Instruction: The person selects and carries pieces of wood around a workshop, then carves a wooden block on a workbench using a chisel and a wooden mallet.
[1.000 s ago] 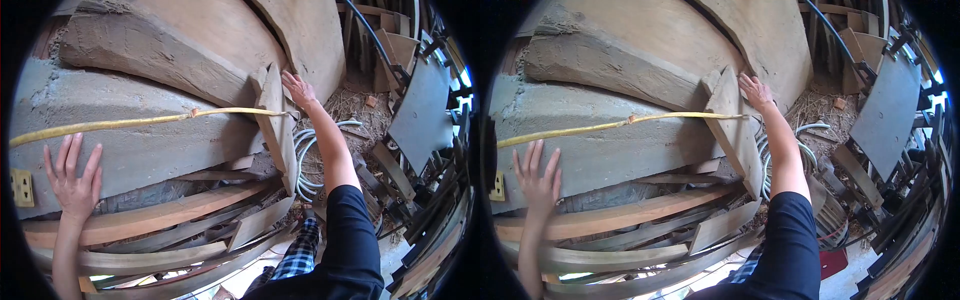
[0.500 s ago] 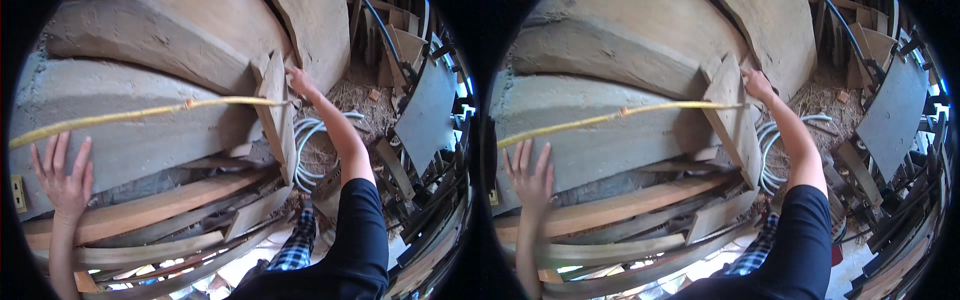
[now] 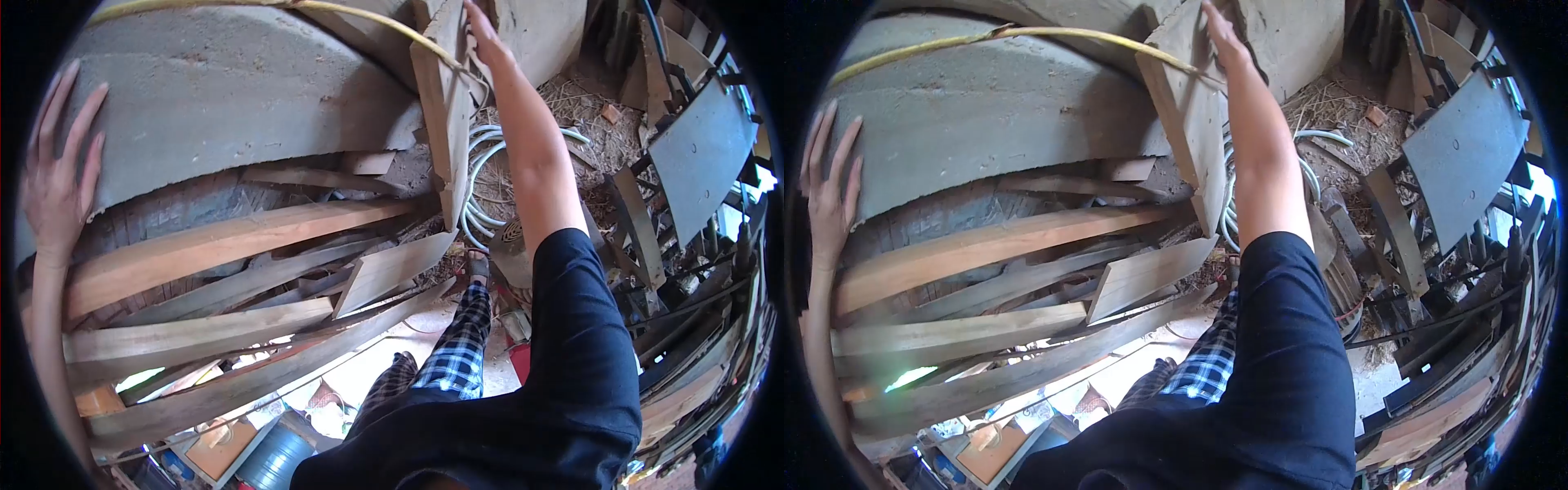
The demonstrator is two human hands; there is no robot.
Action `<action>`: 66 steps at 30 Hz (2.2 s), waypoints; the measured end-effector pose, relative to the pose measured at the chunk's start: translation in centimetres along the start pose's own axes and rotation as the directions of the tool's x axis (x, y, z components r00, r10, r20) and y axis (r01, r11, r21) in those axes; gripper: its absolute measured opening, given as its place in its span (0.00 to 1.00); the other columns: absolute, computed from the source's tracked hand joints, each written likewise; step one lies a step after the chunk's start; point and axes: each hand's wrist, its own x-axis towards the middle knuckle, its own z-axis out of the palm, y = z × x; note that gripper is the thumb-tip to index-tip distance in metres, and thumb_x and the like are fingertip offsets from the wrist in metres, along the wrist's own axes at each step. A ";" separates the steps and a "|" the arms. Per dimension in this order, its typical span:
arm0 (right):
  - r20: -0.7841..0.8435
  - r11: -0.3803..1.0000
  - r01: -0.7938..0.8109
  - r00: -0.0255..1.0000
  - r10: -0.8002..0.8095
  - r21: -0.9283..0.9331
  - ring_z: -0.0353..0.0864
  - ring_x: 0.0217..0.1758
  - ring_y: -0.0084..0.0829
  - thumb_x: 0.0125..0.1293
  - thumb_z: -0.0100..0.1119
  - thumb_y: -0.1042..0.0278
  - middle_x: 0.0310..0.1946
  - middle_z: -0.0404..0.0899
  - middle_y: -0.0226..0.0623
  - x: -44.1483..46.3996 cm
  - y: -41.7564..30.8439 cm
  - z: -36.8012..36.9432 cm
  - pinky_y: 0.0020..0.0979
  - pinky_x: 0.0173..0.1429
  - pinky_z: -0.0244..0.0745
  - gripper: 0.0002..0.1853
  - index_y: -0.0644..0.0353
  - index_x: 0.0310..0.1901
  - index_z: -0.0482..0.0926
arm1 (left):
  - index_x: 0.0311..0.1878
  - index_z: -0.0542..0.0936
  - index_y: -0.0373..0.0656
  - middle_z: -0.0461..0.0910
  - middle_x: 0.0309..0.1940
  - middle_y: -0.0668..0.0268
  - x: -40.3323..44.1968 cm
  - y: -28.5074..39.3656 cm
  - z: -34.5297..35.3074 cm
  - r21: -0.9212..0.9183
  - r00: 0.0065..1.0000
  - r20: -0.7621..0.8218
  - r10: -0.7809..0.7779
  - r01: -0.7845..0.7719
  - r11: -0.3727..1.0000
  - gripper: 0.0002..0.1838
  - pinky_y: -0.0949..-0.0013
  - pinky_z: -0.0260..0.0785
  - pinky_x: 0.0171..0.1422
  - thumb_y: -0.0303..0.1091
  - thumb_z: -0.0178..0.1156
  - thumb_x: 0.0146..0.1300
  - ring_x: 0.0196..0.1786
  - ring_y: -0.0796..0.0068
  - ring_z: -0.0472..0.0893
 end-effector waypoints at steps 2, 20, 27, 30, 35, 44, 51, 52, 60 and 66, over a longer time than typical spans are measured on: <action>0.053 0.997 -0.070 0.996 0.071 -0.021 0.66 0.46 0.31 0.63 0.48 0.26 0.51 0.71 0.34 0.1 0.3 0.3 0.40 0.44 0.60 0.39 0.51 0.64 0.69 | 0.71 0.67 0.61 0.60 0.73 0.71 -0.4 -0.4 0.2 0.023 0.999 0.051 0.000 -0.001 1.000 0.30 0.66 0.67 0.70 0.32 0.60 0.66 0.70 0.67 0.68; 0.447 0.845 0.280 0.893 -0.056 -0.455 0.73 0.61 0.29 0.70 0.45 0.33 0.51 0.74 0.35 -7.1 1.1 -0.4 0.30 0.69 0.60 0.38 0.52 0.72 0.63 | 0.73 0.63 0.62 0.59 0.73 0.66 -0.4 0.7 0.7 -0.003 0.995 0.083 -0.061 0.062 0.998 0.33 0.62 0.65 0.73 0.28 0.58 0.67 0.71 0.65 0.66; 0.312 0.912 0.329 0.917 -0.248 -0.243 0.59 0.72 0.33 0.72 0.39 0.34 0.72 0.59 0.39 -6.1 5.4 1.0 0.34 0.74 0.53 0.38 0.50 0.75 0.56 | 0.69 0.69 0.64 0.56 0.75 0.71 0.5 2.0 -0.3 -0.008 0.988 -0.122 -0.094 0.093 0.996 0.28 0.56 0.38 0.84 0.40 0.60 0.64 0.77 0.73 0.54; 0.162 0.929 0.239 0.966 -0.200 -0.281 0.64 0.69 0.34 0.73 0.38 0.35 0.66 0.68 0.44 -5.6 5.7 1.3 0.35 0.72 0.57 0.37 0.53 0.73 0.61 | 0.67 0.70 0.64 0.57 0.74 0.71 0.7 2.2 -1.0 -0.025 0.987 -0.109 -0.115 0.113 0.993 0.28 0.55 0.39 0.84 0.40 0.60 0.63 0.77 0.73 0.54; -0.492 0.720 0.494 0.526 -0.693 -0.487 0.67 0.60 0.45 0.73 0.49 0.61 0.54 0.72 0.51 -17.8 8.8 5.7 0.41 0.67 0.59 0.21 0.68 0.58 0.72 | 0.65 0.72 0.64 0.58 0.73 0.72 0.9 2.4 -1.2 -0.033 0.986 -0.110 -0.129 0.126 0.992 0.28 0.50 0.41 0.83 0.41 0.63 0.59 0.76 0.72 0.55; -0.201 0.603 0.528 0.630 -0.750 -0.598 0.57 0.74 0.54 0.47 0.69 0.73 0.70 0.59 0.57 -20.9 10.2 15.0 0.47 0.74 0.57 0.48 0.58 0.72 0.57 | 0.66 0.71 0.65 0.57 0.74 0.73 1.0 2.5 -1.1 -0.014 0.983 -0.154 -0.098 0.097 0.995 0.29 0.53 0.38 0.84 0.41 0.63 0.60 0.76 0.73 0.55; -0.105 0.559 0.615 0.615 -0.782 -0.556 0.59 0.73 0.58 0.42 0.67 0.82 0.69 0.60 0.58 -29.8 13.5 16.6 0.47 0.75 0.57 0.49 0.63 0.71 0.59 | 0.54 0.77 0.58 0.65 0.67 0.62 1.0 2.6 -1.6 0.071 0.987 -0.138 -0.080 0.091 0.993 0.25 0.36 0.40 0.79 0.43 0.68 0.49 0.72 0.62 0.61; -0.062 0.555 0.644 0.622 -0.781 -0.528 0.59 0.73 0.58 0.42 0.68 0.82 0.69 0.60 0.58 -31.5 14.4 17.2 0.48 0.75 0.56 0.49 0.64 0.71 0.60 | 0.53 0.78 0.58 0.65 0.67 0.62 1.0 2.5 -1.6 0.067 0.986 -0.153 -0.070 0.081 0.995 0.25 0.35 0.40 0.79 0.44 0.67 0.50 0.72 0.62 0.61; 0.653 0.460 0.801 0.586 -0.479 -0.382 0.50 0.76 0.59 0.48 0.69 0.71 0.73 0.49 0.61 -39.1 18.5 19.4 0.52 0.76 0.52 0.50 0.64 0.73 0.53 | 0.53 0.77 0.56 0.65 0.67 0.61 1.1 2.7 -1.7 0.055 0.983 -0.157 -0.091 0.101 0.993 0.24 0.36 0.41 0.79 0.46 0.66 0.51 0.72 0.61 0.62; 0.632 0.482 0.770 0.628 -0.454 -0.419 0.52 0.75 0.58 0.54 0.68 0.66 0.73 0.51 0.60 -39.9 17.0 19.2 0.44 0.77 0.53 0.47 0.63 0.73 0.54 | 0.53 0.77 0.55 0.65 0.67 0.59 1.2 3.1 -1.8 0.063 0.977 -0.197 -0.080 0.094 0.994 0.24 0.36 0.42 0.79 0.47 0.66 0.50 0.71 0.59 0.63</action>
